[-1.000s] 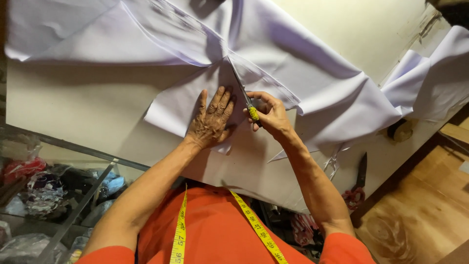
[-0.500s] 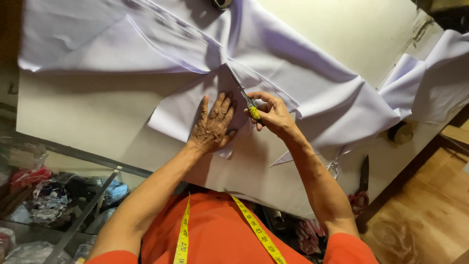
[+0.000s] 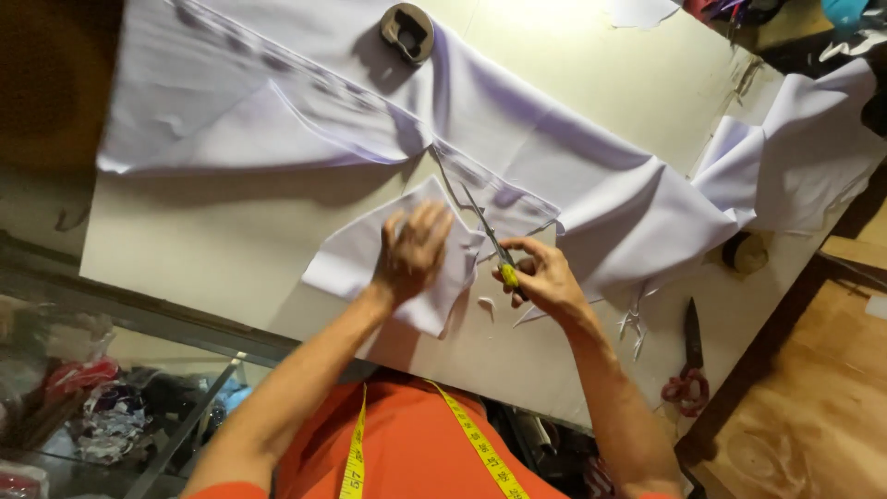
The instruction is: The person places a paper pattern on a large piece of white fabric and cuts around it with scissors. After cutting one piece, the person removes the pattern, repositions the fabric, and cuts a second piece using the same pattern.
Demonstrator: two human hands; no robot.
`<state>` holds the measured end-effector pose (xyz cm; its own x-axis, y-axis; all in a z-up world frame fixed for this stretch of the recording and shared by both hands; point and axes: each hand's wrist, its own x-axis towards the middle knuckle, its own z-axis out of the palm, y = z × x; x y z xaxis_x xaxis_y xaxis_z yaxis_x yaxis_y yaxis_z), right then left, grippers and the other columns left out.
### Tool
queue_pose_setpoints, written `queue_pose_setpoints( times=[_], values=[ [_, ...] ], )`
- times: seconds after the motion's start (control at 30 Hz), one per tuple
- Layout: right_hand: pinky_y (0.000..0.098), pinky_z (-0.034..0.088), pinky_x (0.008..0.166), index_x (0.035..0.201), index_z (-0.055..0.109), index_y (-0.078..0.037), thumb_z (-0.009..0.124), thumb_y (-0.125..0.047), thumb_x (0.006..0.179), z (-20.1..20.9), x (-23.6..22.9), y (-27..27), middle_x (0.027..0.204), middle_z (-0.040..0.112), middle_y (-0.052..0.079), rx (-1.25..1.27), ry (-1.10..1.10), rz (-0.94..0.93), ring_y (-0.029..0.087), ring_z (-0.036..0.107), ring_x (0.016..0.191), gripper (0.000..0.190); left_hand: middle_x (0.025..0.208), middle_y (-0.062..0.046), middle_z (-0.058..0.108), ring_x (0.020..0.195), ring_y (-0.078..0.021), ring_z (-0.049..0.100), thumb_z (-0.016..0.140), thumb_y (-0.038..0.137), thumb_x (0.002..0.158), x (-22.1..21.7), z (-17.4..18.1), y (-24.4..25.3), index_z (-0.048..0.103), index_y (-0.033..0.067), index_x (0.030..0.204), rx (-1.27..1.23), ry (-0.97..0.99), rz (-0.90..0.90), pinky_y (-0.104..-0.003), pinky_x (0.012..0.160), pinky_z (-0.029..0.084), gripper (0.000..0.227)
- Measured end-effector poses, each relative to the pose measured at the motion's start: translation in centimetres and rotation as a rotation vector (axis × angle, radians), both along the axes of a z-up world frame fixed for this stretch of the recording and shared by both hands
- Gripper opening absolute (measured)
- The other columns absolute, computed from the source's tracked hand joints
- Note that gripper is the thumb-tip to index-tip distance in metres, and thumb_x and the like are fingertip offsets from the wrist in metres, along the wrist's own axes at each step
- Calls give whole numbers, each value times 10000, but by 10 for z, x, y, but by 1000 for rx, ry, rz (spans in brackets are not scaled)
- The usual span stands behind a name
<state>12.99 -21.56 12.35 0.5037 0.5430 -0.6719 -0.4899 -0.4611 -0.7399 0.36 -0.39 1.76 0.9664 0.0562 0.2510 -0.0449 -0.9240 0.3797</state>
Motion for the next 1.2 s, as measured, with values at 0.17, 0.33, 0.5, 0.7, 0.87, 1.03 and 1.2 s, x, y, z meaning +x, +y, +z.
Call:
queue_pose_setpoints(
  times=[0.17,0.33,0.5,0.7,0.87,1.03,1.2],
  values=[
    [331,532,363,1271,616,39,752,4,859,-1,-69,-21,597,674,250,115,0,-284,281,651,377,436,1426,-107,555,1396,-292,416,666,239,919,102,0,57,538,126,1447,311,-52,84,-491,1024,298,555],
    [343,556,338,1294,615,2,740,56,855,-34,-137,-24,620,681,231,176,20,-462,282,662,382,459,896,-44,601,988,-254,538,614,222,880,157,-108,76,684,203,898,294,-22,-180,-551,983,266,74],
    [323,583,384,1355,587,-46,699,43,882,-4,-159,27,615,675,215,103,41,-478,270,661,393,494,885,23,718,951,-243,635,738,364,817,178,-22,81,767,314,902,263,386,-350,-561,933,347,103],
    [333,590,576,1302,621,-254,784,-457,826,5,-144,105,644,706,51,-177,-191,-312,185,701,517,542,904,62,788,936,-221,748,805,359,784,192,39,63,785,309,955,154,624,-549,-545,965,290,179],
    [275,595,479,1267,598,-193,703,-297,873,3,-128,159,718,718,116,-210,-212,-542,217,690,494,421,826,13,783,916,-271,755,754,353,835,185,60,58,802,273,860,167,637,-709,-578,957,302,96],
    [309,579,469,1288,615,-161,678,-86,867,16,-170,142,748,746,119,-134,-325,-611,219,691,470,432,866,-10,743,934,-295,717,723,337,891,152,114,28,763,269,869,70,529,-811,-524,902,357,82],
    [315,569,364,1315,628,-140,681,-17,847,19,-267,95,887,757,230,-112,-275,-680,243,682,469,487,1035,-177,713,971,-455,686,644,177,941,63,171,-70,762,120,961,-415,503,-914,-574,834,521,132]
  ],
)
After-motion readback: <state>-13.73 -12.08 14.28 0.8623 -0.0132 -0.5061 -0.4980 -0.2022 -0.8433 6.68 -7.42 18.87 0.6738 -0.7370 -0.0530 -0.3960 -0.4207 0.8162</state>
